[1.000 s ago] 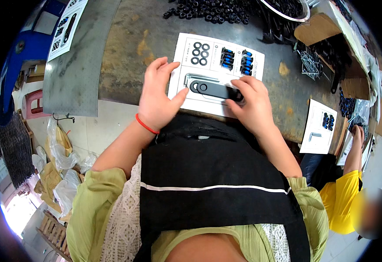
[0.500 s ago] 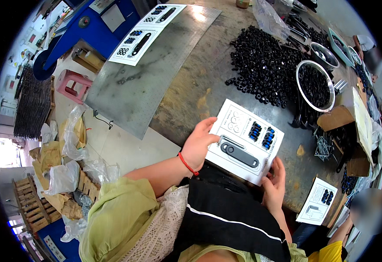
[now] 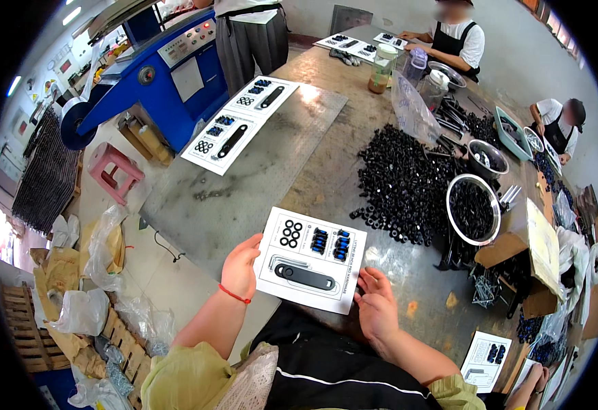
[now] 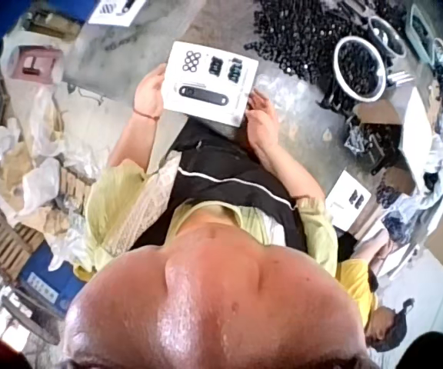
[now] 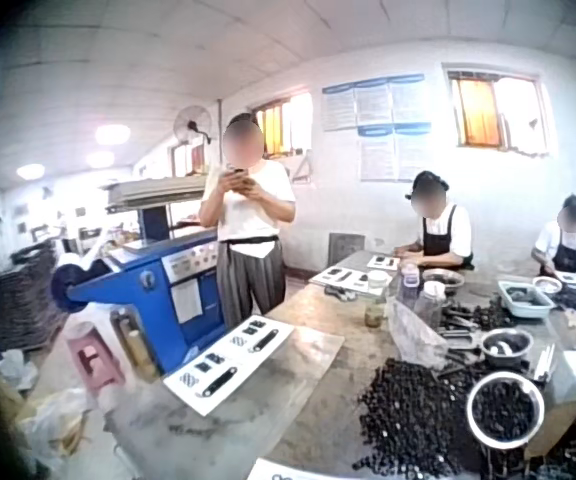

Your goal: The person assembles door lock components by hand, placing a black handle, blue cylinders, and black rings onto a white cardboard backing. The person repeatedly picks up parts from piles and bowls, arranges them on the backing, and sets the completed units aside on the table.

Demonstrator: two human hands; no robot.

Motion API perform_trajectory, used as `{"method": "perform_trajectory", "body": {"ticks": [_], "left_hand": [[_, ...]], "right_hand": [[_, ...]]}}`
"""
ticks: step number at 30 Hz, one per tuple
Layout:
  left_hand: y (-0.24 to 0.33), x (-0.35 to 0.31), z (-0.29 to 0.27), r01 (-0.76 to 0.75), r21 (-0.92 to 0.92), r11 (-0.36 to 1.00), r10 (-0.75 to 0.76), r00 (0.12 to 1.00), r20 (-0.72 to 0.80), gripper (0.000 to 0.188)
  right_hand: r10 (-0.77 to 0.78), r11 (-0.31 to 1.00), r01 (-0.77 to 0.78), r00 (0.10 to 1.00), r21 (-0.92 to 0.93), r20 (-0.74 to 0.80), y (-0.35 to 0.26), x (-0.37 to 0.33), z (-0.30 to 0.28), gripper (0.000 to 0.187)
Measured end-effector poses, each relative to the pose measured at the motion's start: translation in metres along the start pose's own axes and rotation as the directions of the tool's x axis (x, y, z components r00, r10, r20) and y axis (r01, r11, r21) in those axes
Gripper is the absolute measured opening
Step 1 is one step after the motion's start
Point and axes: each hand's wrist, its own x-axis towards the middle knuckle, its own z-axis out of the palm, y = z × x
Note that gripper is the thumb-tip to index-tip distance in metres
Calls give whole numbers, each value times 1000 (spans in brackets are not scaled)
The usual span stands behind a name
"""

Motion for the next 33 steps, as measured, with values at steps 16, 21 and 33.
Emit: {"method": "perform_trajectory", "body": {"ticks": [16,21,33], "left_hand": [[45,50,-6,-138,-169,976,115,983,-140,52],[60,96,23,-181,-184,966,143,969,-202,55],[47,232,68,-154,-106,982,124,961,-246,55]], "right_hand": [[-116,984,110,993,-137,-33,-7,141,69,50],[-114,944,99,993,-314,-31,-29,235,87,42],[-228,725,259,965,-638,133,-76,454,98,32]]}}
